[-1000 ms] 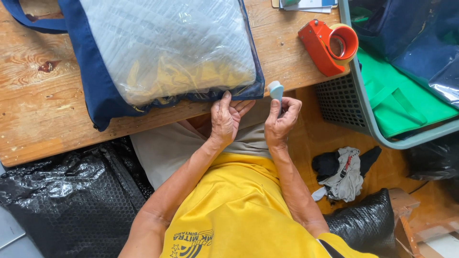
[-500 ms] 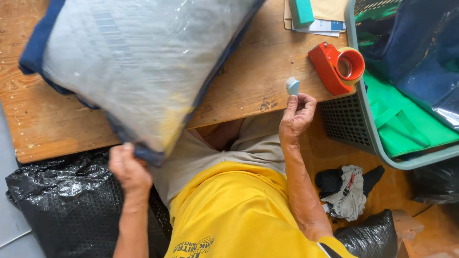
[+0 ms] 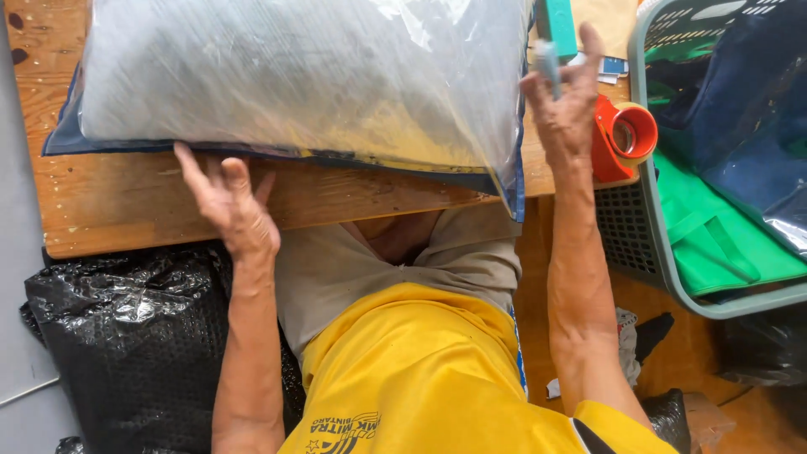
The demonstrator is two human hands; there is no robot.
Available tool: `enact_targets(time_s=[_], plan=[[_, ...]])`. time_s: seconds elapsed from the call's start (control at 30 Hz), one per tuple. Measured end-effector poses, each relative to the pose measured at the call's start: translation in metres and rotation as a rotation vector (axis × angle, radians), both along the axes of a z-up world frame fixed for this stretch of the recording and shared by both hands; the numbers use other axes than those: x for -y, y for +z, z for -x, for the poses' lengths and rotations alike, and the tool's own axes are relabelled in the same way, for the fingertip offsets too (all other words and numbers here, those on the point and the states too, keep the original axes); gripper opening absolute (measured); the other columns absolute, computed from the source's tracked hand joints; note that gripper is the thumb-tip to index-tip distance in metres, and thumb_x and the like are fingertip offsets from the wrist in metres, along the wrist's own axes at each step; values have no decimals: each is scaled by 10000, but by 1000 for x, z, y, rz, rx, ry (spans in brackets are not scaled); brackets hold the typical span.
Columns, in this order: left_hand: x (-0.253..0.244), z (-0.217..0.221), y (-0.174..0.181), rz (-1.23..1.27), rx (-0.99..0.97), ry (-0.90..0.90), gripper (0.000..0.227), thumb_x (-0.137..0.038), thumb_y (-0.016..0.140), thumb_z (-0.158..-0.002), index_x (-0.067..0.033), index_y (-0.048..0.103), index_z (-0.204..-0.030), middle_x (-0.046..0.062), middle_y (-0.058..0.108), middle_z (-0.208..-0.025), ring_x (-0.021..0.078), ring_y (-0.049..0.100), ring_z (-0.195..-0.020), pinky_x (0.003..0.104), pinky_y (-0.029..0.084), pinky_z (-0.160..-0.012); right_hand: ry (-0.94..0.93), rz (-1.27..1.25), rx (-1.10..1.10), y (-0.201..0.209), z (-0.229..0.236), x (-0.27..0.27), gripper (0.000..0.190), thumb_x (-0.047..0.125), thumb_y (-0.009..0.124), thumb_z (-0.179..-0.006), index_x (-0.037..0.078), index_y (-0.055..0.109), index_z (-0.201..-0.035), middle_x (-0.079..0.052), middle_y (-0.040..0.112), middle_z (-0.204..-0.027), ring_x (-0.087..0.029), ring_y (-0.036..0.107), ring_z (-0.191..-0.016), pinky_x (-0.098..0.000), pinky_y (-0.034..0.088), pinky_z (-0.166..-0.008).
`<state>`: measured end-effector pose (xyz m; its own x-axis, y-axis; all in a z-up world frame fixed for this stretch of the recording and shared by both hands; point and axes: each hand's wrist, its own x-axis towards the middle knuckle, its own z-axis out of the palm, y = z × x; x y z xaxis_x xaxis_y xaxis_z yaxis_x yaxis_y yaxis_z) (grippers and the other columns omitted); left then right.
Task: The person sits on the floor and uses a small blue brush to clean the seams and edges of a blue tote bag with a clear window. They then use a green sponge to wipe the main fabric surface of the bag, flipping it over to clean both sides and the handles.
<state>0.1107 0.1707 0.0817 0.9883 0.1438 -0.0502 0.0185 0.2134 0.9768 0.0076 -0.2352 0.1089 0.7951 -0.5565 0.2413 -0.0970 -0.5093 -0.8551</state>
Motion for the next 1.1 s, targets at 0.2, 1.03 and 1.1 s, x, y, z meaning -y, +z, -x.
enact_targets(time_s=[0.2,1.03,1.1], plan=[[36,-37,-40,-136,202,38,1023,-317,830,-1050,-137,34,-1665,159,-15,-1768,277,30,-1662,442,39,-1380,60,-145,-159,-22,19,-53,1102,536,834,-803,92,227,-1609,-192,338,-1644,-316,377,-1502,-424,344,-1225],[-21,-59,-19,-286,-64,-394,338,-418,676,-1065,-113,717,-1207,75,728,-914,98,702,-811,288,649,-682,55,-940,-383,-20,-34,-212,470,404,893,-786,2,667,-876,-117,649,-660,-82,436,-340,-256,338,-251],[-9,-28,20,-183,-139,-236,440,-501,601,-1037,-88,718,-1134,101,733,-912,123,736,-794,320,687,-700,321,-528,-567,-5,-4,-187,745,526,861,-796,-44,630,-1216,-216,701,-929,-251,655,-781,-433,535,-681]])
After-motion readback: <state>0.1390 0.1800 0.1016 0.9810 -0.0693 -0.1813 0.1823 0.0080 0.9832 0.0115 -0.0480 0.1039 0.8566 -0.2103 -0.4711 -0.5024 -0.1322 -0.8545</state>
